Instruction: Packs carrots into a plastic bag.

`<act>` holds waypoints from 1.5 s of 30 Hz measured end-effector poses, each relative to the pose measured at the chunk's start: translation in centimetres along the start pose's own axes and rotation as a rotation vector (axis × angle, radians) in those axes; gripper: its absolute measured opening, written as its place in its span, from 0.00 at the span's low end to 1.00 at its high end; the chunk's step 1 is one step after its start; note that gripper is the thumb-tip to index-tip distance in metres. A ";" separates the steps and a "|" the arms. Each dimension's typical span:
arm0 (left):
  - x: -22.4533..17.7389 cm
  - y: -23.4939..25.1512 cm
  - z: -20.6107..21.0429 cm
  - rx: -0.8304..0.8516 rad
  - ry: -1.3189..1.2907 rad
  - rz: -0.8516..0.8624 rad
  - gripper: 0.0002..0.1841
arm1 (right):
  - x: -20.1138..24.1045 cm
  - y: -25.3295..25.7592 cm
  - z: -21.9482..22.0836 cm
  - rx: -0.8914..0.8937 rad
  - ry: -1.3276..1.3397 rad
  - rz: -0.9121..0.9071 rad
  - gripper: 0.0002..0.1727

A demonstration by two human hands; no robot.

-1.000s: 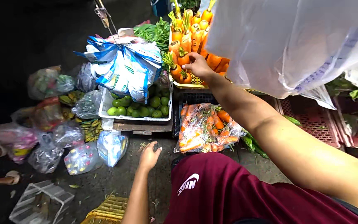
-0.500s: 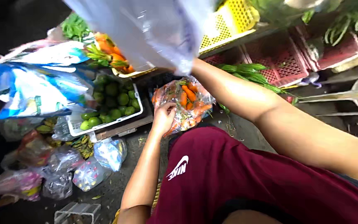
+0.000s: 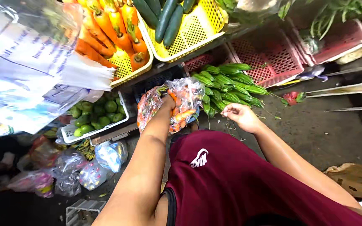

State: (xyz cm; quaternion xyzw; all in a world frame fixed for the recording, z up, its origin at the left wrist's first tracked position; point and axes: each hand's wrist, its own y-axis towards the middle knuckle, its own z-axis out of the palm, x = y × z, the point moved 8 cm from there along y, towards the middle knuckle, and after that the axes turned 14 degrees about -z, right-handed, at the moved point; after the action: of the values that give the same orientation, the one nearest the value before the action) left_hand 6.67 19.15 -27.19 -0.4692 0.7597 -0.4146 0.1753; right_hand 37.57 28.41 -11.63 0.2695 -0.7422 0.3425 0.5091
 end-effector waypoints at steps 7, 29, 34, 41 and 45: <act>2.8 -0.5 -0.3 0.055 -0.410 -0.071 0.44 | 1.1 3.1 0.5 0.209 -0.031 0.011 0.08; 20.5 -27.2 -7.3 -0.281 -2.067 0.324 0.08 | 13.7 7.8 25.1 0.980 -0.211 -0.474 0.30; 25.7 -26.8 -7.4 -0.406 -1.968 0.458 0.13 | 15.2 6.8 30.1 1.105 -0.011 -0.339 0.35; 34.8 -26.2 -7.2 -0.763 -2.220 0.650 0.14 | 18.4 5.0 38.5 1.336 0.079 -0.126 0.30; 40.1 -22.6 -6.6 -0.322 -2.798 0.743 0.30 | 18.7 3.9 43.6 1.479 0.264 0.234 0.23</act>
State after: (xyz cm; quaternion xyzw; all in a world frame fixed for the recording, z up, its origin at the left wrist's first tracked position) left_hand -4.80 -17.12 -0.38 -0.2759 0.0840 0.5284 0.7985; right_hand 3.44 -4.30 -5.73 0.4171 -0.2759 0.8319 0.2407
